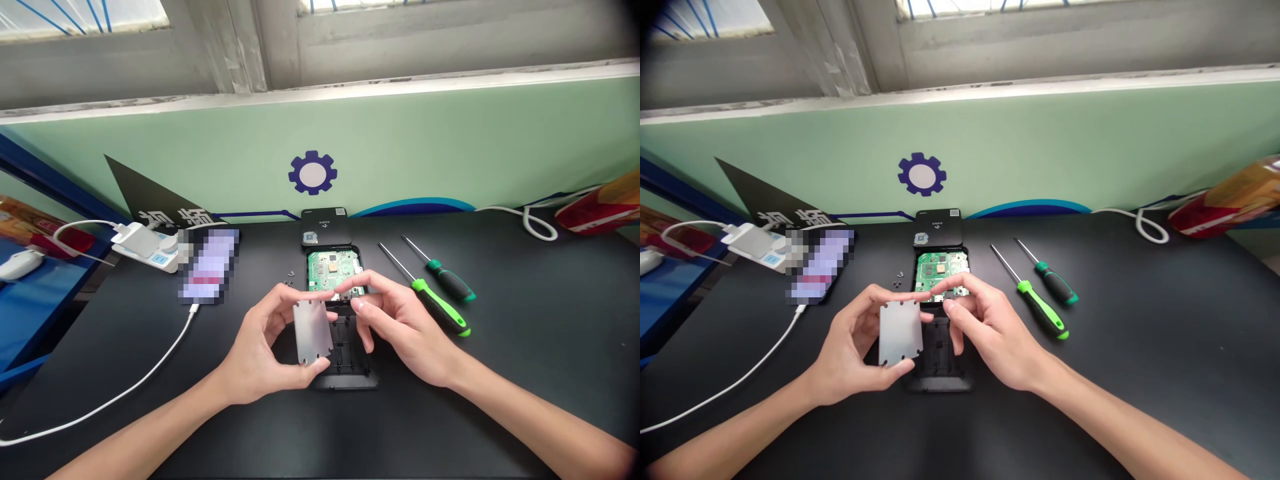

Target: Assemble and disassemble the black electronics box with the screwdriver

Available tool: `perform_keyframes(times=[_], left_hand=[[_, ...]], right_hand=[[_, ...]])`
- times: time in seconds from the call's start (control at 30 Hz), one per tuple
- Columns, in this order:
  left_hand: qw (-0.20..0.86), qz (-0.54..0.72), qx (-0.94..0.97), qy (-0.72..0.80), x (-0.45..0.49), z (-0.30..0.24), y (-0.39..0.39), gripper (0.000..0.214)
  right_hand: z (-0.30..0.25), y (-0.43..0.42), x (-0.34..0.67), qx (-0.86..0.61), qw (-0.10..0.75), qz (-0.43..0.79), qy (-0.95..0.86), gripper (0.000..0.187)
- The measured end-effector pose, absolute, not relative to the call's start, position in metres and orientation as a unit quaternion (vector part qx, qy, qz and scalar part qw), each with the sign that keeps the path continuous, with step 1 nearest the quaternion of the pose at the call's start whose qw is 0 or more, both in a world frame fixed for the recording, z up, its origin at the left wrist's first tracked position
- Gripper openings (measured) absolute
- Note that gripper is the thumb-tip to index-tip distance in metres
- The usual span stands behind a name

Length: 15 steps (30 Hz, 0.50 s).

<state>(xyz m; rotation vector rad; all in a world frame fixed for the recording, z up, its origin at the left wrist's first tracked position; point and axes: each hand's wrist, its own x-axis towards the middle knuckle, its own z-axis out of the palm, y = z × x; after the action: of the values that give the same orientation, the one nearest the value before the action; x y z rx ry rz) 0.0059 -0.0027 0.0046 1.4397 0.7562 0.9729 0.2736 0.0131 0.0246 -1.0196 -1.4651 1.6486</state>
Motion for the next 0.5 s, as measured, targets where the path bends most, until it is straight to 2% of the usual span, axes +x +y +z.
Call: perform_keyframes(times=[0.13, 0.37, 0.5], left_hand=[[0.545, 0.422, 0.653, 0.313, 0.007, 0.0021, -0.0053, 0.071], [0.416, 0.398, 0.736, 0.356, 0.0073, 0.0077, -0.0037, 0.07], [0.412, 0.39, 0.739, 0.363, 0.0075, 0.008, -0.0042, 0.065]], right_hand=[[0.0255, 0.0119, 0.2738, -0.384, 0.338, 0.646, -0.567, 0.031], [0.0254, 0.0109, 0.2742, -0.361, 0.31, 0.667, -0.574, 0.034], [0.0229, 0.0127, 0.2724, -0.362, 0.297, 0.689, -0.553, 0.032]])
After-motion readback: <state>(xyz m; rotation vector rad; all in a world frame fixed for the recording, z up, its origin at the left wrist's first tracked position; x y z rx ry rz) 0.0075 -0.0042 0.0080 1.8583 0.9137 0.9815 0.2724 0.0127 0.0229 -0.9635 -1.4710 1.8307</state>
